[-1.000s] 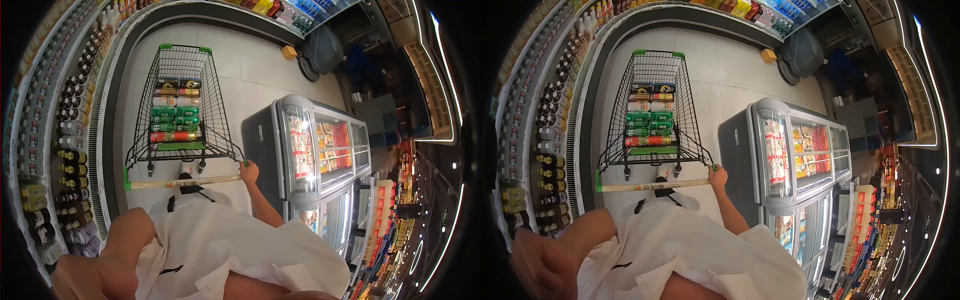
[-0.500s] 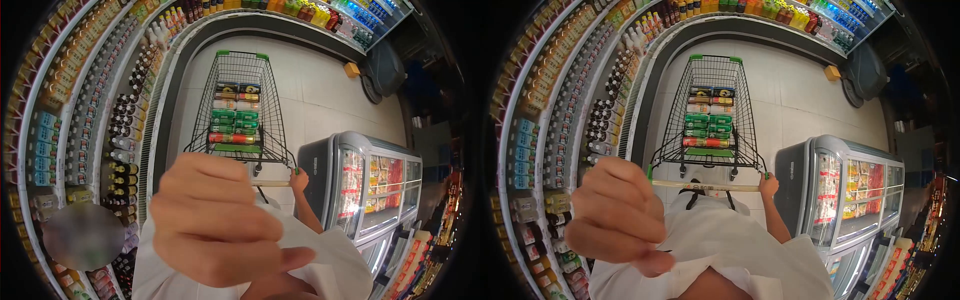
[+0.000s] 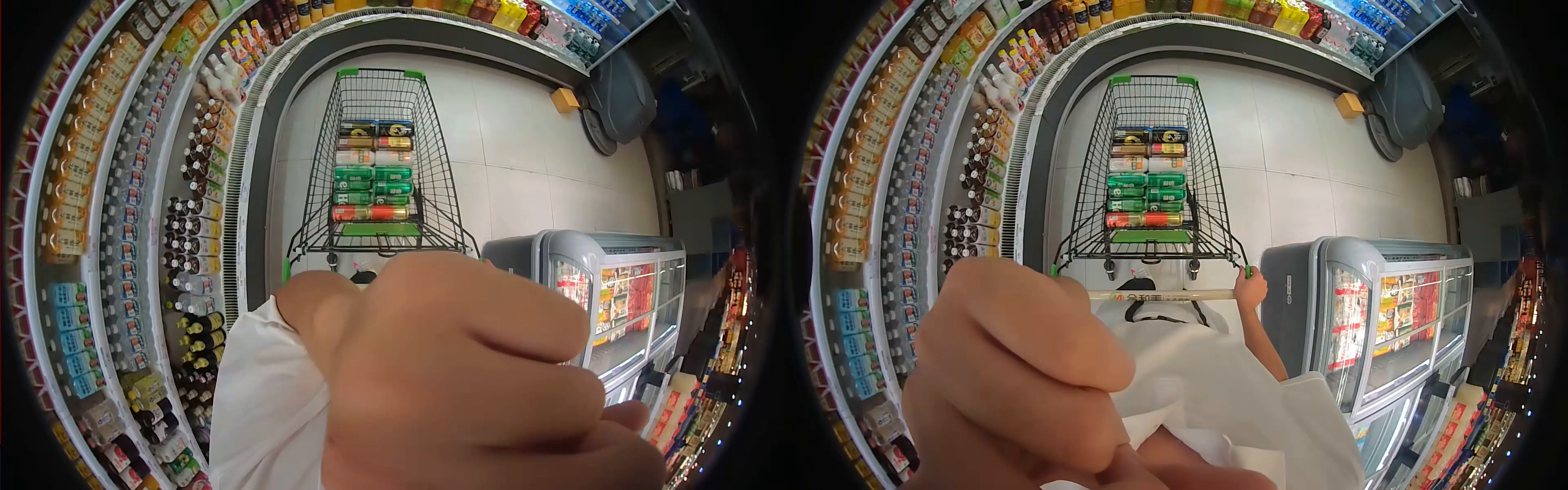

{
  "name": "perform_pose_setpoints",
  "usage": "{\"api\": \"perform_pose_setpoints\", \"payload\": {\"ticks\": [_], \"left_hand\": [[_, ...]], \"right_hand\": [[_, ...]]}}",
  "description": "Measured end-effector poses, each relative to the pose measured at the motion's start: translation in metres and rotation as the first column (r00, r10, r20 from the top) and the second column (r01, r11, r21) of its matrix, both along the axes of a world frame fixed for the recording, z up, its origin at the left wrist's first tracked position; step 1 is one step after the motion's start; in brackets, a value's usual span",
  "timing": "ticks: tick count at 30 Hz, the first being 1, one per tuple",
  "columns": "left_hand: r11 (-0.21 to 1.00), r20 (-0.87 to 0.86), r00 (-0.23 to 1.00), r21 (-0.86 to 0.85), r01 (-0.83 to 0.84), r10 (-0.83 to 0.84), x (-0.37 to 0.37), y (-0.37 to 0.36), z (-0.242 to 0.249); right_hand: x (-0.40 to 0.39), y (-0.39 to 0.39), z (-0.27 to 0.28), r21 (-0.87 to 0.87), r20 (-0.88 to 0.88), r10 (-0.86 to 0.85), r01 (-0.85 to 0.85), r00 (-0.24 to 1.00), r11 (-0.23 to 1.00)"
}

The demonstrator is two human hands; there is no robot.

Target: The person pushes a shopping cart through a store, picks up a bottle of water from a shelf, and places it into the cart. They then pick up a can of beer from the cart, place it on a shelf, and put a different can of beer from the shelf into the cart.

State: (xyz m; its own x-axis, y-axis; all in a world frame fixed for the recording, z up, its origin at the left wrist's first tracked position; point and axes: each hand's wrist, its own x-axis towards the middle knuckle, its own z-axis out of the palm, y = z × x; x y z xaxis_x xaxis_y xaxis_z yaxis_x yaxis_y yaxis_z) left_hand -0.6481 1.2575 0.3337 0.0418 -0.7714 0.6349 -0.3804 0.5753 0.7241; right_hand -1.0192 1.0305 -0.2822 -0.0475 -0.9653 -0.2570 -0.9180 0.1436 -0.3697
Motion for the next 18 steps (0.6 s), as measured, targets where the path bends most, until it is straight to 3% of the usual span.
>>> {"api": "perform_pose_setpoints", "payload": {"ticks": [1,3,4,8,10,11,15,17,18], "left_hand": [[1.000,0.006,1.000,0.014,-0.005,0.005,0.011,-0.009,0.001],[0.999,0.029,1.000,0.030,-0.010,0.009,0.033,-0.028,0.004],[0.999,0.038,0.999,0.038,-0.007,0.005,0.042,-0.038,0.005],[0.998,0.076,0.997,0.057,0.009,-0.014,0.073,-0.085,-0.001],[0.924,-0.230,0.961,-0.378,0.059,-0.155,0.084,-0.128,-0.028],[0.924,-0.217,0.962,-0.375,0.072,-0.163,0.092,-0.138,-0.030],[0.807,-0.423,0.709,-0.462,0.368,-0.565,0.116,-0.174,-0.042],[0.722,-0.513,0.509,-0.518,0.459,-0.691,0.127,-0.190,-0.047],[0.730,-0.524,0.508,-0.510,0.455,-0.683,0.132,-0.198,-0.049]], "right_hand": [[0.015,0.000,0.015,0.000,0.007,0.003,-0.003,1.000,1.000],[0.068,0.005,0.102,-0.248,-0.007,0.037,-0.037,0.999,0.968],[0.095,0.006,0.136,-0.200,-0.064,-0.062,0.048,0.996,0.979],[0.119,-0.035,0.131,-0.150,-0.087,-0.072,0.059,0.994,0.987],[0.137,-0.050,0.133,-0.186,-0.056,-0.069,0.058,0.996,0.981],[0.144,-0.056,0.134,-0.222,-0.048,-0.066,0.054,0.997,0.973],[0.175,-0.087,0.140,-0.269,-0.105,-0.036,0.007,0.994,0.963],[0.187,-0.102,0.133,-0.242,-0.129,-0.020,-0.012,0.991,0.970],[0.195,-0.108,0.133,-0.244,-0.103,-0.038,0.012,0.994,0.970]]}}
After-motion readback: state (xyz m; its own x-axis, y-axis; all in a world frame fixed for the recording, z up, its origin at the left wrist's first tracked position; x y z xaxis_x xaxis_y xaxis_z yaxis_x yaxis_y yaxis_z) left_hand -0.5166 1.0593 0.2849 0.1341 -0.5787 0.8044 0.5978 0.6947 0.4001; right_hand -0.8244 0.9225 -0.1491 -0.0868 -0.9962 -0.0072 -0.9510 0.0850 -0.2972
